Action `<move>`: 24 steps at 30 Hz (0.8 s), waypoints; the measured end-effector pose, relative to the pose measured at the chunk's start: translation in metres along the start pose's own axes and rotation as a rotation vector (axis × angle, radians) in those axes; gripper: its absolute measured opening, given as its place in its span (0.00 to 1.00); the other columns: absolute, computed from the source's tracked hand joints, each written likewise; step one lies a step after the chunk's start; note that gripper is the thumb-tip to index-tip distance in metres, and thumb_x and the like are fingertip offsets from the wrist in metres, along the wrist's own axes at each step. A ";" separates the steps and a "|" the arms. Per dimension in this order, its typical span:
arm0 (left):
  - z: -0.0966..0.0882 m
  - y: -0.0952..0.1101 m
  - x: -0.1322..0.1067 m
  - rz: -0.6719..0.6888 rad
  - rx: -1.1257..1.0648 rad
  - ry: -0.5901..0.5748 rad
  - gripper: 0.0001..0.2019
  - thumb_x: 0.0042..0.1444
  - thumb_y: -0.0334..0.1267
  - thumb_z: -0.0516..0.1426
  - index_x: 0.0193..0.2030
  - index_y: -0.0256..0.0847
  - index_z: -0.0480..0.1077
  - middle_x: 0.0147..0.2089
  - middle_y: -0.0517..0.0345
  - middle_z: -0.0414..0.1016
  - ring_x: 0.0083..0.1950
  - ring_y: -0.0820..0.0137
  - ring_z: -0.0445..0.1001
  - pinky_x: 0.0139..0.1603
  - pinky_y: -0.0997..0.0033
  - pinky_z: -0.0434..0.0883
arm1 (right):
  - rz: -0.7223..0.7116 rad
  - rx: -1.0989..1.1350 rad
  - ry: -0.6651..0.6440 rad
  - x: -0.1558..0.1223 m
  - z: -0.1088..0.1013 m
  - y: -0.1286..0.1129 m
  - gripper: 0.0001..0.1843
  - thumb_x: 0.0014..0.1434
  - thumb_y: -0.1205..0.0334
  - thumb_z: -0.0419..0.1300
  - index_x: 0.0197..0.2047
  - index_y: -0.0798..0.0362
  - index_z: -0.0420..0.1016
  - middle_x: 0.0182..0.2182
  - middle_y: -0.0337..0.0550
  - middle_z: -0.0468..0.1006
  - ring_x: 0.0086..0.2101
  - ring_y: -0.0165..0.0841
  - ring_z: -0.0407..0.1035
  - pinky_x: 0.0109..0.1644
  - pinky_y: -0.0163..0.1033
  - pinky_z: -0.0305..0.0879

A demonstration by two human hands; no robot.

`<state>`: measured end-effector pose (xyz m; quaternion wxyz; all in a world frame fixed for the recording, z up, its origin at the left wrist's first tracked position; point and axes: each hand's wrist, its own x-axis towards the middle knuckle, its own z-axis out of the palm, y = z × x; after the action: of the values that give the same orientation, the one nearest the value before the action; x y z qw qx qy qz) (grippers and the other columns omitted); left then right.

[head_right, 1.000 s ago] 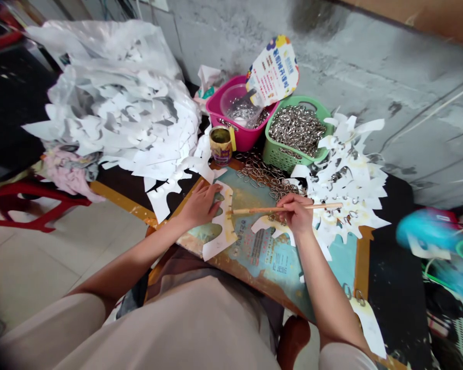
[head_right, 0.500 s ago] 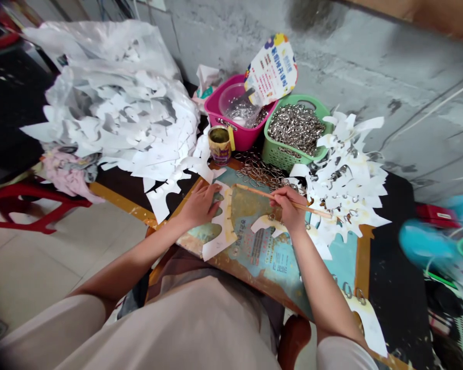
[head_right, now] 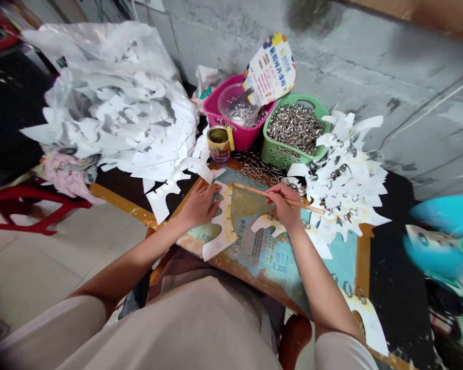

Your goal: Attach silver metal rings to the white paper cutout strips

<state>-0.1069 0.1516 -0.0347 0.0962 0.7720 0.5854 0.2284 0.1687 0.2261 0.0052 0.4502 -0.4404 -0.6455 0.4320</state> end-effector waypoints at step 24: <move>-0.002 0.001 0.001 -0.004 -0.005 -0.020 0.21 0.60 0.34 0.52 0.60 0.38 0.56 0.55 0.44 0.74 0.61 0.55 0.71 0.70 0.43 0.54 | -0.479 -0.271 -0.172 -0.030 -0.008 -0.019 0.06 0.56 0.68 0.60 0.34 0.49 0.78 0.30 0.42 0.80 0.30 0.34 0.75 0.33 0.38 0.71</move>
<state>-0.1068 0.1520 -0.0327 0.1045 0.7727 0.5853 0.2221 0.1788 0.1942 0.0195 0.4202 -0.2934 -0.8188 0.2589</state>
